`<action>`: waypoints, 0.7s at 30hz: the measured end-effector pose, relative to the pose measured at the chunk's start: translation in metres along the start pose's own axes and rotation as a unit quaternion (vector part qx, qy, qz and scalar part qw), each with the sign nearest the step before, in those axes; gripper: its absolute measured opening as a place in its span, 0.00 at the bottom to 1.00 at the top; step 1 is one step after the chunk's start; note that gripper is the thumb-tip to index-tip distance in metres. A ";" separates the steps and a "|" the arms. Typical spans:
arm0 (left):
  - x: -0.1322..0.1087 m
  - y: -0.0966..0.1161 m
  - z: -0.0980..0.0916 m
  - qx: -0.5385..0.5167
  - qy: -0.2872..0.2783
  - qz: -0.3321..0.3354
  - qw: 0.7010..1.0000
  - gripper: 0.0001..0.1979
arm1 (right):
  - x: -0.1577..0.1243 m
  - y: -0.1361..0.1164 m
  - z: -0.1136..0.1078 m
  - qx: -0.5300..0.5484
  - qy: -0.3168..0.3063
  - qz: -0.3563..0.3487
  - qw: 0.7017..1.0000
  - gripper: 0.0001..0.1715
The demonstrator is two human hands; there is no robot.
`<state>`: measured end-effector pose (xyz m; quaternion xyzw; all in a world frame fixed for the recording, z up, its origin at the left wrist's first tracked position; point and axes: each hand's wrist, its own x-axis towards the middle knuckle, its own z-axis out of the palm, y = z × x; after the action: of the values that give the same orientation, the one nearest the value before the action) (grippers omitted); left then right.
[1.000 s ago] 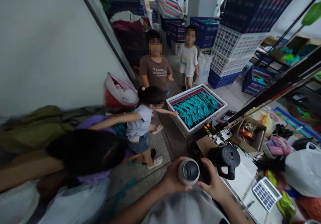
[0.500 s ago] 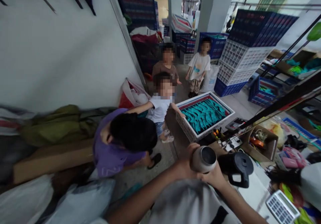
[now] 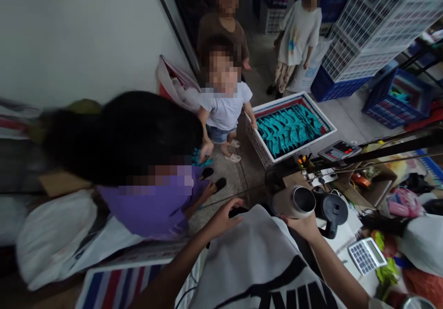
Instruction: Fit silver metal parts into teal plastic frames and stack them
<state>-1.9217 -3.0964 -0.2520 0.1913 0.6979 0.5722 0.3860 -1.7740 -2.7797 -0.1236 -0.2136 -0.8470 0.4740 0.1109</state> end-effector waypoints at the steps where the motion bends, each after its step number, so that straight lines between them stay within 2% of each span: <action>1: 0.001 0.001 0.001 0.009 0.012 -0.004 1.000 0.31 | 0.003 0.004 -0.002 0.001 0.013 0.009 1.000 0.35; 3: 0.007 0.003 0.000 0.020 0.039 -0.012 0.999 0.27 | 0.008 0.013 -0.003 0.009 0.031 0.017 0.999 0.41; 7: 0.029 0.017 -0.010 0.031 0.114 -0.012 0.993 0.23 | 0.018 0.033 -0.004 0.031 0.029 -0.009 0.999 0.35; 14: 0.086 0.067 -0.052 0.023 0.282 0.073 0.956 0.21 | 0.034 0.055 -0.011 0.042 0.030 -0.069 0.996 0.43; 17: 0.114 0.082 -0.071 -0.007 0.335 0.093 0.938 0.20 | 0.039 0.060 -0.017 0.017 0.059 -0.057 0.996 0.41; 21: 0.151 0.088 -0.088 -0.082 0.357 0.085 0.926 0.23 | 0.049 0.071 -0.024 -0.010 0.115 -0.004 0.993 0.35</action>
<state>-2.0984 -3.0228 -0.2132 0.0006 0.7211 0.6888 0.0749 -1.7902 -2.7061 -0.1723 -0.2645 -0.8343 0.4368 0.2076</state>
